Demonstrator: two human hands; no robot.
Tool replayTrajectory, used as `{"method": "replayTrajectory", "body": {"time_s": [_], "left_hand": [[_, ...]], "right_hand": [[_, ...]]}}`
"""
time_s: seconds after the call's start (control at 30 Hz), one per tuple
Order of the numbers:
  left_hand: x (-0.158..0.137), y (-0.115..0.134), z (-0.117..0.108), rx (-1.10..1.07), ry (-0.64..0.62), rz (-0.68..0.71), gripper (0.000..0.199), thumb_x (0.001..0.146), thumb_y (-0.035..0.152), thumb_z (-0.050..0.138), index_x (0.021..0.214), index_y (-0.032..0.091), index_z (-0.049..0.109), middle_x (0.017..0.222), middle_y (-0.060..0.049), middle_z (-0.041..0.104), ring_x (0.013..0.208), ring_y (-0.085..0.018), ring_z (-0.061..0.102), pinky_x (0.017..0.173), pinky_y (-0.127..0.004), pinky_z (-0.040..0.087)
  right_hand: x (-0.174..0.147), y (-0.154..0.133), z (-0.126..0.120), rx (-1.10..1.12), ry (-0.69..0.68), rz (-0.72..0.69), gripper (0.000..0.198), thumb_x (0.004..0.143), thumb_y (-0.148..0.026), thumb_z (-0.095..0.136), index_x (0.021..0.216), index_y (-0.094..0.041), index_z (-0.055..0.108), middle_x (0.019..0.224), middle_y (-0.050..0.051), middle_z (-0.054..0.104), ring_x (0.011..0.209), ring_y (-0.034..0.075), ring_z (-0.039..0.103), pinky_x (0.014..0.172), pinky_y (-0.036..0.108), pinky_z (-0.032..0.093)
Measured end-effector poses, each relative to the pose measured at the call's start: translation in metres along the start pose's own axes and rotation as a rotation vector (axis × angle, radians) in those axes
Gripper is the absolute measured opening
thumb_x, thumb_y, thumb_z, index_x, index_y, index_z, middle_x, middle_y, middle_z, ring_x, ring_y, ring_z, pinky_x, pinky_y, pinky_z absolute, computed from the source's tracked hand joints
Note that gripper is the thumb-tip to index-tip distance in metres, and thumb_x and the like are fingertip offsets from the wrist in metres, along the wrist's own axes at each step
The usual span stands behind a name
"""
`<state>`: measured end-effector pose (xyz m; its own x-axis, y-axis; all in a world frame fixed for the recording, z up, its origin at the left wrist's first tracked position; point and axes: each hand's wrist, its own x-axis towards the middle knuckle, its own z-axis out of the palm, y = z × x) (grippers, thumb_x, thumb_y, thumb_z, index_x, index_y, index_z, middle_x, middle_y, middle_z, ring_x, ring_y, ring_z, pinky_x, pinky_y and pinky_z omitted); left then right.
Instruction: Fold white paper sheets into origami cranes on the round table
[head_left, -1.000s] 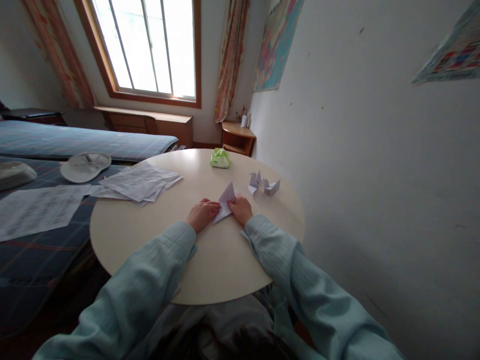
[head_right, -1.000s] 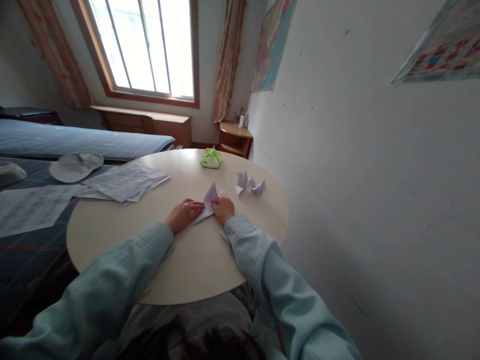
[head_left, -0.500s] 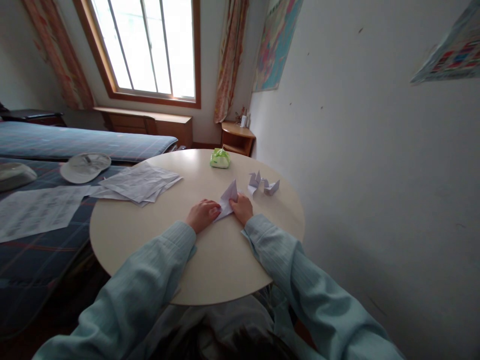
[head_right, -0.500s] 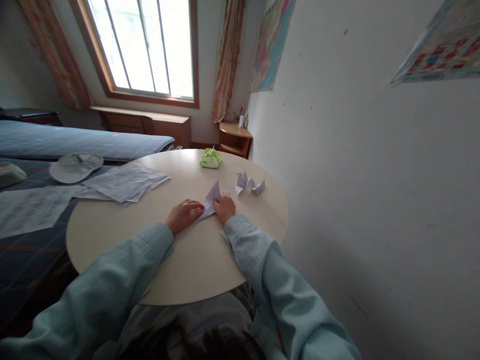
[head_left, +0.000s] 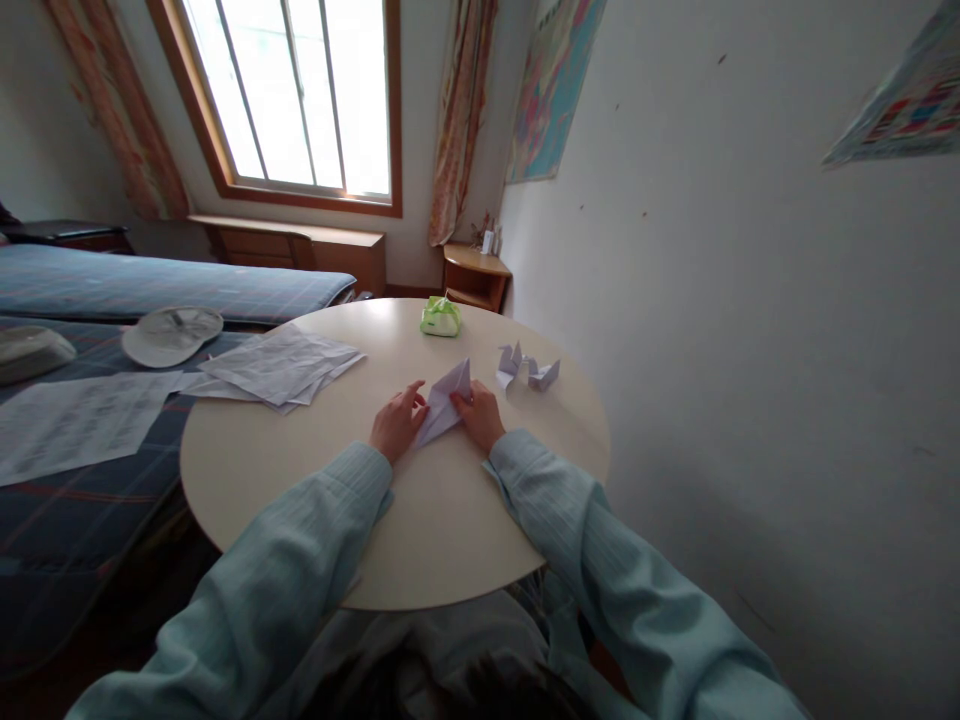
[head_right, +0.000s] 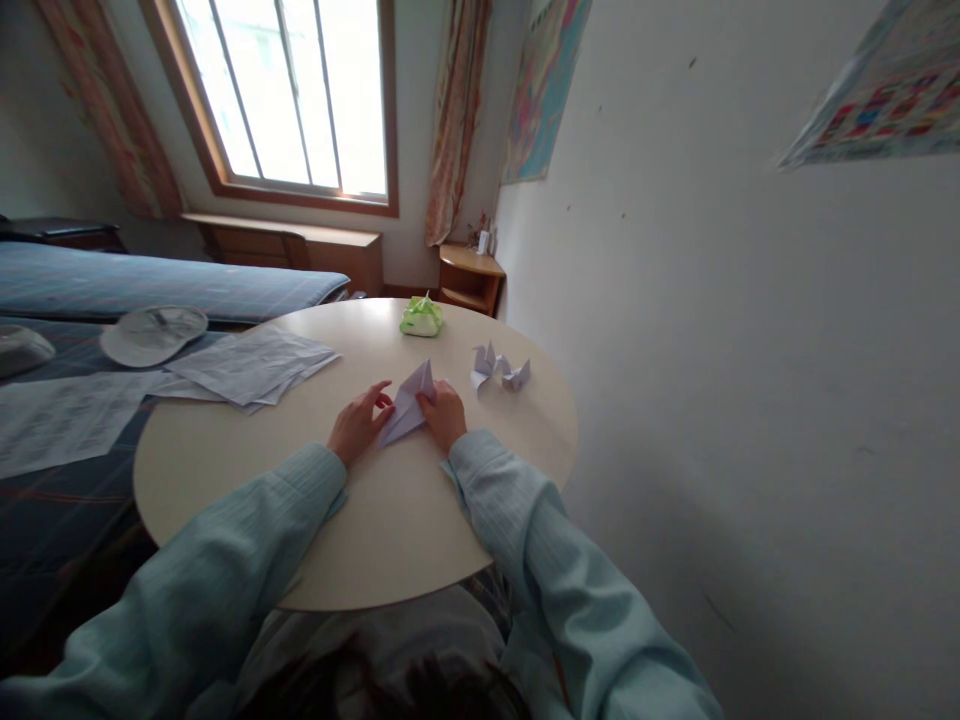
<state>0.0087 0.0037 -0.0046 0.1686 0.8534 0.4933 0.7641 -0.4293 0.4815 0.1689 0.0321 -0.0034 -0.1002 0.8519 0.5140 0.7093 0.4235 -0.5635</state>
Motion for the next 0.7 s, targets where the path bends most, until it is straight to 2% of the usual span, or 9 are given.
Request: {"method": "replayTrajectory", "body": {"time_s": [0.2, 0.37, 0.53, 0.7], "left_hand": [[0.0012, 0.0020, -0.0020, 0.002, 0.119, 0.053, 0.034, 0.077, 0.022, 0.047, 0.110, 0.018, 0.043, 0.088, -0.004, 0.057, 0.081, -0.016, 0.052, 0.075, -0.031, 0.043], [0.0009, 0.0028, -0.0014, -0.026, 0.063, 0.035, 0.034, 0.077, 0.023, 0.047, 0.111, 0.018, 0.042, 0.081, -0.002, 0.056, 0.075, -0.015, 0.052, 0.071, -0.029, 0.043], [0.0010, 0.0029, -0.0020, -0.009, 0.098, -0.002, 0.032, 0.077, 0.022, 0.047, 0.108, 0.018, 0.044, 0.088, -0.004, 0.054, 0.074, -0.014, 0.051, 0.070, -0.029, 0.043], [0.0014, -0.0009, -0.0001, -0.029, 0.069, 0.021, 0.033, 0.077, 0.021, 0.046, 0.109, 0.018, 0.044, 0.084, -0.003, 0.055, 0.075, -0.014, 0.051, 0.072, -0.028, 0.043]], "right_hand": [[-0.0016, -0.0022, 0.0006, 0.048, -0.052, -0.079, 0.009, 0.075, -0.022, 0.049, 0.076, -0.015, 0.056, 0.071, 0.002, 0.053, 0.069, 0.013, 0.048, 0.064, 0.023, 0.038], [-0.0024, -0.0039, -0.0013, 0.038, -0.081, -0.092, 0.011, 0.076, -0.022, 0.048, 0.077, -0.015, 0.057, 0.074, 0.002, 0.054, 0.070, 0.012, 0.049, 0.065, 0.022, 0.038], [-0.0028, -0.0063, -0.0032, 0.019, -0.105, -0.076, 0.013, 0.077, -0.023, 0.047, 0.078, -0.015, 0.057, 0.075, 0.002, 0.055, 0.072, 0.012, 0.049, 0.066, 0.022, 0.038], [-0.0026, -0.0068, -0.0039, 0.032, -0.107, -0.095, 0.013, 0.077, -0.023, 0.048, 0.078, -0.015, 0.058, 0.076, 0.002, 0.055, 0.072, 0.012, 0.050, 0.066, 0.022, 0.038]]}}
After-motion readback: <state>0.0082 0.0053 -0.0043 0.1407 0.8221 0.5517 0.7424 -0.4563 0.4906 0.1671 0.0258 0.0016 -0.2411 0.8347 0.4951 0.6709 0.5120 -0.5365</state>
